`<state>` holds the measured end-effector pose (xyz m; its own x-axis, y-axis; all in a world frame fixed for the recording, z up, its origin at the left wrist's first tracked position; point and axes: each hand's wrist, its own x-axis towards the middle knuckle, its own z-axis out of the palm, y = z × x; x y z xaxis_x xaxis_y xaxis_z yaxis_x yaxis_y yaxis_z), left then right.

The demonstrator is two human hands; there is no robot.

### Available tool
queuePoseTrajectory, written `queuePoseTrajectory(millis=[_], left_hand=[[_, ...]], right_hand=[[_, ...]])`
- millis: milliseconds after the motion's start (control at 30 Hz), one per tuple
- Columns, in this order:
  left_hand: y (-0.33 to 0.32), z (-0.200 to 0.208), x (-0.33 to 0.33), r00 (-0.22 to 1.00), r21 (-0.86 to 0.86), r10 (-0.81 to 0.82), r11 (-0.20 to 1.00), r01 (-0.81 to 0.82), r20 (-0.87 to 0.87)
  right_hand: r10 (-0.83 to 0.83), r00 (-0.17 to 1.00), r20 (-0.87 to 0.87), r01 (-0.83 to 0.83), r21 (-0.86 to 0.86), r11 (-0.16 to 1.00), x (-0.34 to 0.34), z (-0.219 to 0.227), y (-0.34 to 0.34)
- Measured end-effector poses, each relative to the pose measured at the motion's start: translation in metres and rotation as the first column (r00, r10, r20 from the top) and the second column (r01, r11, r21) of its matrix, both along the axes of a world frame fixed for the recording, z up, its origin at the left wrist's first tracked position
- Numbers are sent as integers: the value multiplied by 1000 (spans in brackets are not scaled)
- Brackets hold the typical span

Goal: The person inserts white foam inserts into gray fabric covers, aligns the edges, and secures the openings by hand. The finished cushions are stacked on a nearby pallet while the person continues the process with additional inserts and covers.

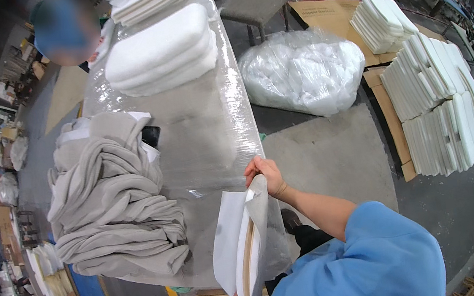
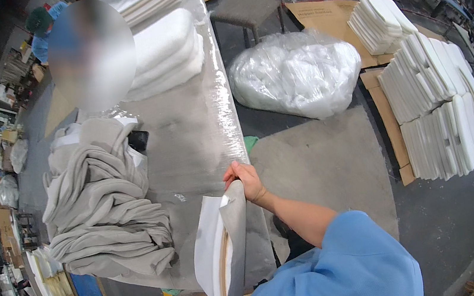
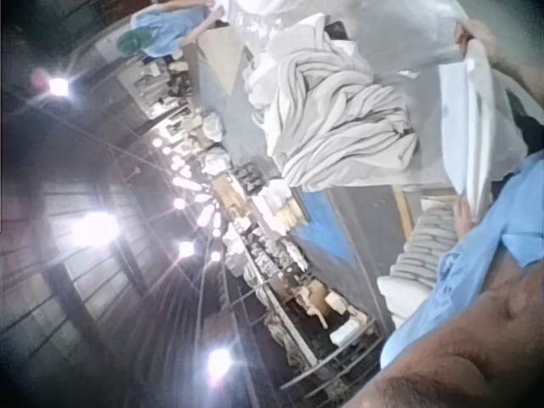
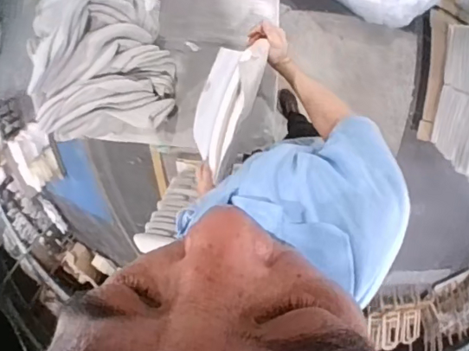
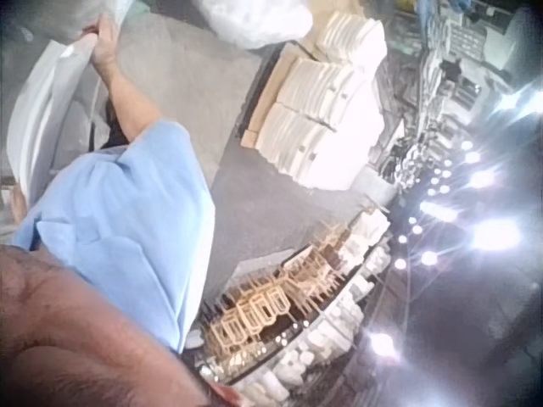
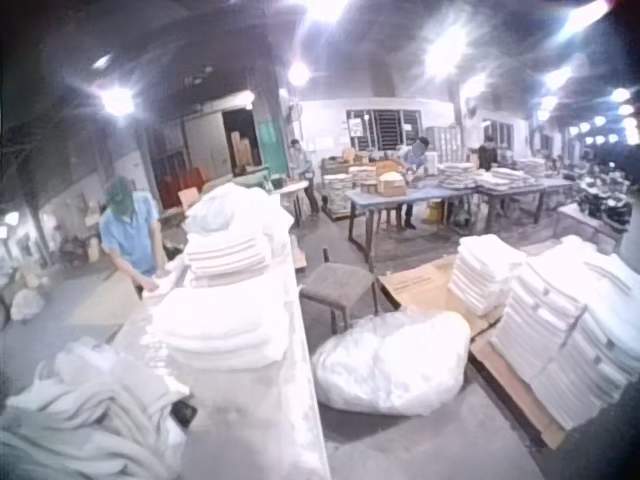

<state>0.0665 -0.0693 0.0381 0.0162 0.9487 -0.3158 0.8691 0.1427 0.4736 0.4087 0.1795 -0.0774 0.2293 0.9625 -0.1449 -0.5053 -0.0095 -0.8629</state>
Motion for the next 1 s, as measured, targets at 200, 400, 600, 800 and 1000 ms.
queuePoseTrajectory(millis=[200,400,600,800,1000], left_hand=[[2,16,13,1000,-7,-24,1000,24,14],[-8,17,25,999,64,-22,998,20,32],[-22,-13,24,985,278,-145,954,114,94],[-18,-27,20,975,184,-8,982,-34,224],[7,-9,32,978,374,-210,907,192,8]], right_hand=[[-6,998,56,-6,203,979,1,60,0],[95,955,280,-145,164,976,5,74,-8],[52,984,172,-76,141,987,7,50,-3],[19,1000,9,-20,86,996,3,27,14],[-69,997,20,65,141,988,-4,59,64]])
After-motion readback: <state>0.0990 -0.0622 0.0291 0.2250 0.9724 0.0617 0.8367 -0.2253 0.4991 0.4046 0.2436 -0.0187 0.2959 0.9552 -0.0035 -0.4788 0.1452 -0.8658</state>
